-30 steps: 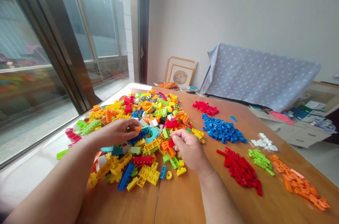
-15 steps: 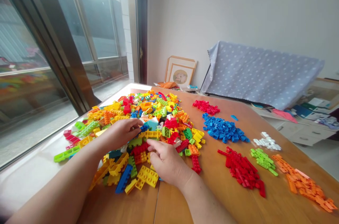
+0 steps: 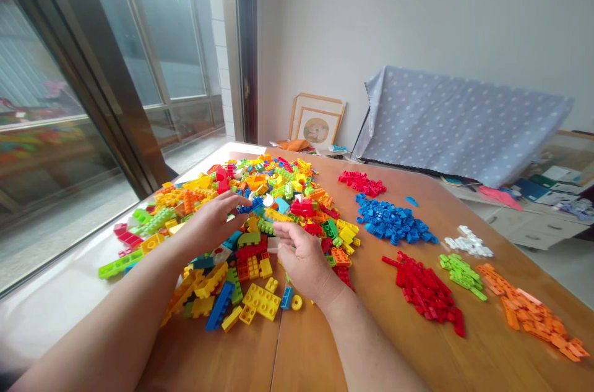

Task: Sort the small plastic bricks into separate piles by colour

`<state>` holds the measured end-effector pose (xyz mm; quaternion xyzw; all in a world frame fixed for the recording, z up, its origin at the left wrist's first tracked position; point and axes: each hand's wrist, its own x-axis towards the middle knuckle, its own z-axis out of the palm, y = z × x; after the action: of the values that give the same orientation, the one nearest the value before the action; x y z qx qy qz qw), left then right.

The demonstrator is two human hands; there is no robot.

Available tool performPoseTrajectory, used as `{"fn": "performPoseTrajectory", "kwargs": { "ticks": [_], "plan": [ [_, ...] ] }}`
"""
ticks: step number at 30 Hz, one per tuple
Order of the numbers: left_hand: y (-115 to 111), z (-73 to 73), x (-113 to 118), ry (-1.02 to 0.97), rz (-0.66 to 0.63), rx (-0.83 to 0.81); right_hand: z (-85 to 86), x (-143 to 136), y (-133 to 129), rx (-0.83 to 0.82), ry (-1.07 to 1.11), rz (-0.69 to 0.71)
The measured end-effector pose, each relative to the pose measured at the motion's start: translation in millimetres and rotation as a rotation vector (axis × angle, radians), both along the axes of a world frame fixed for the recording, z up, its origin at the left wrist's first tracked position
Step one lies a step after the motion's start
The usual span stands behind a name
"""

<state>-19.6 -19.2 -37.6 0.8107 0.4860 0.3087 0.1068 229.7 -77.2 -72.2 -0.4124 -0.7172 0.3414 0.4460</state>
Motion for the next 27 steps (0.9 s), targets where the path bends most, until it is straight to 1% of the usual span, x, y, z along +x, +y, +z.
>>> {"fn": "performPoseTrajectory", "kwargs": {
  "ticks": [2, 4, 6, 8, 12, 16, 20, 24, 27],
  "plan": [
    [-2, 2.0, 1, 0.015, -0.015, 0.020, 3.1, -2, -4, 0.169, -0.198, -0.037],
    [-3, 3.2, 2, 0.029, -0.025, 0.035, 7.4, -4, -8, 0.287, -0.425, -0.044],
    [-3, 3.5, 2, 0.041, -0.028, 0.038, 11.6, -7, -12, 0.326, -0.626, -0.051],
    [-3, 3.4, 3, 0.048, -0.033, 0.022, 14.4, -9, -14, 0.331, -0.765, -0.060],
    [-5, 4.4, 4, 0.043, -0.044, -0.007, 14.5, -14, -12, 0.332, -0.899, -0.063],
    [-6, 5.4, 5, 0.012, -0.043, -0.008, 11.2, -18, -9, 0.322, -0.919, -0.117],
    [-5, 4.7, 4, -0.013, -0.058, 0.023, 11.3, -18, -9, 0.294, -0.858, -0.148],
    [-5, 6.4, 1, -0.019, -0.054, 0.059, 16.0, -10, -10, 0.202, -0.675, -0.134],
    [-9, 9.9, 1, 0.000, -0.076, 0.052, 19.4, -6, -10, 0.067, -0.462, -0.083]
  ]
}}
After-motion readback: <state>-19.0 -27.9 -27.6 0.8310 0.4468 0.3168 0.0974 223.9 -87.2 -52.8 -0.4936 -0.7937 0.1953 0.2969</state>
